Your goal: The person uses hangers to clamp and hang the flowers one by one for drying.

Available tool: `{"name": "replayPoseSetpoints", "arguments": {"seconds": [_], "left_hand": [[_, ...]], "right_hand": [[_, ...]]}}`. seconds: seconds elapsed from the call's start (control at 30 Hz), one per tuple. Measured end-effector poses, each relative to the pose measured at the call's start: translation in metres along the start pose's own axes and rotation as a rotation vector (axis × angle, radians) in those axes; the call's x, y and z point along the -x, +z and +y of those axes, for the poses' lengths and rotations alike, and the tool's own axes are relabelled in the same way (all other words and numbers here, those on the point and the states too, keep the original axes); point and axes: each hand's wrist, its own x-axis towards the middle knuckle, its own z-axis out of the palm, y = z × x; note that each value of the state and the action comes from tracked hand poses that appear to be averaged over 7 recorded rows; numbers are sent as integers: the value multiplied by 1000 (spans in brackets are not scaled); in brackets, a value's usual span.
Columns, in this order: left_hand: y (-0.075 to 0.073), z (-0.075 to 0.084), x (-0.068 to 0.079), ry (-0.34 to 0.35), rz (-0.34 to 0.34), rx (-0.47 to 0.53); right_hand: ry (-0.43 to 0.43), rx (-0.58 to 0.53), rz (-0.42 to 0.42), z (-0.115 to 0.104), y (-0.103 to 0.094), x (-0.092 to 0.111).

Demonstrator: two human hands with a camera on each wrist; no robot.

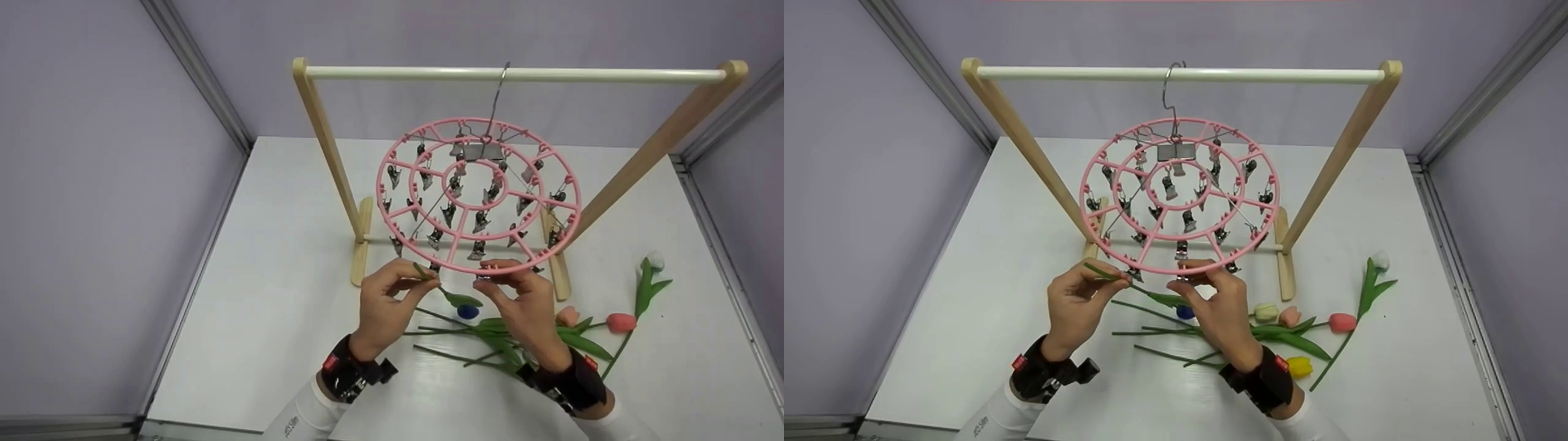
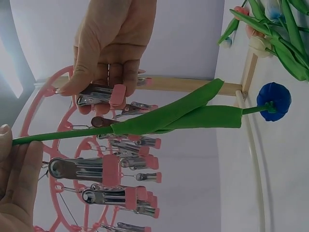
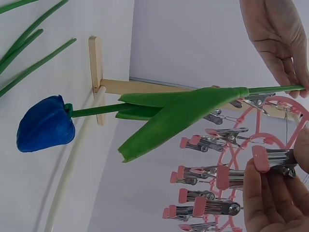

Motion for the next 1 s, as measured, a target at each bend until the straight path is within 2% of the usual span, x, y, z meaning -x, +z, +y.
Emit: {"name": "replayPoseSetpoints", "arguments": {"seconds": [0.3, 0.47, 0.7, 1.0], "left_hand": [[5, 0, 1, 2, -11, -12], [8, 0, 3, 17, -18, -22], [11, 1, 3, 25, -25, -61], [16, 0, 2, 17, -25, -76]], "right_hand": [[20, -58, -66, 4, -3, 5], [-24, -46, -105, 7, -3, 8], [-45, -50, -110, 6, 1, 7], [-54, -147, -109, 9, 7, 4]]}}
